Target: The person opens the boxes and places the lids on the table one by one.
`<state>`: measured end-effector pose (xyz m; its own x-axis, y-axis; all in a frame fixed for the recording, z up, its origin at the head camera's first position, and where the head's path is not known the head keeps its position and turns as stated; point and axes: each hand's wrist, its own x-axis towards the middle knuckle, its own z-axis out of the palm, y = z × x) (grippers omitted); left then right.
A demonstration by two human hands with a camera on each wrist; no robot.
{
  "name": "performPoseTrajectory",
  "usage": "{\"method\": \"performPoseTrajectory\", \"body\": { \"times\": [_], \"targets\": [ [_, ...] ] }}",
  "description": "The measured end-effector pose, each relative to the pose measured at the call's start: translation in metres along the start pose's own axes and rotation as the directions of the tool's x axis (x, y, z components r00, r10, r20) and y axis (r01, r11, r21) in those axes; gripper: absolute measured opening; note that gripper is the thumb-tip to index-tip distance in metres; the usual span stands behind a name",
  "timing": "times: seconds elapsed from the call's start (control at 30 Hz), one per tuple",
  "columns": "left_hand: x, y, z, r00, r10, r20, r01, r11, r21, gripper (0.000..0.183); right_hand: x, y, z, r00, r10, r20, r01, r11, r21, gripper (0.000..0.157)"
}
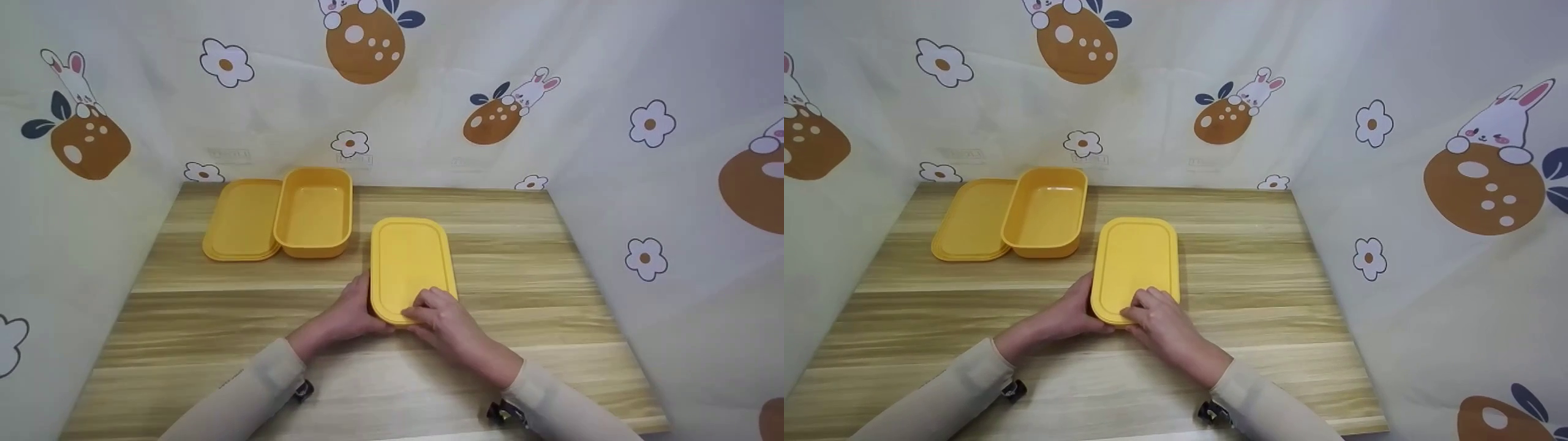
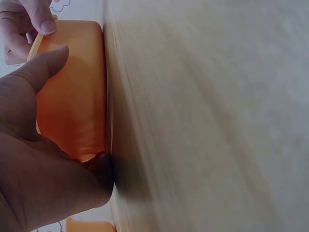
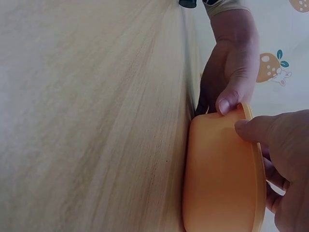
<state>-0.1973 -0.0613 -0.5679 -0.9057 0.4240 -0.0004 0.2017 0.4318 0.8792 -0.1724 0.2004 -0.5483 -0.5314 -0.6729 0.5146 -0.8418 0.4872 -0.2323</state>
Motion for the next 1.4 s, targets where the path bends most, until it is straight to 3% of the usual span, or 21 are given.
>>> {"method": "performPoseTrajectory", "body": {
  "times": [0.8,1.4],
  "targets": [
    [0.0005,-0.0010,0.0020,1.000,-0.013,-0.008,0.013,1.000,-0.005,0.128,0.0015,0.0007,-0.0037,0.998,0.039,0.040,-0.041,0.997,0.063,0.027],
    [0.0006,-0.0005,-0.0004,1.000,-0.006,-0.009,0.006,1.000,-0.002,0.126,0.0044,-0.0004,-0.0052,0.997,0.073,-0.007,-0.072,0.988,0.138,0.025]
  ]
}}
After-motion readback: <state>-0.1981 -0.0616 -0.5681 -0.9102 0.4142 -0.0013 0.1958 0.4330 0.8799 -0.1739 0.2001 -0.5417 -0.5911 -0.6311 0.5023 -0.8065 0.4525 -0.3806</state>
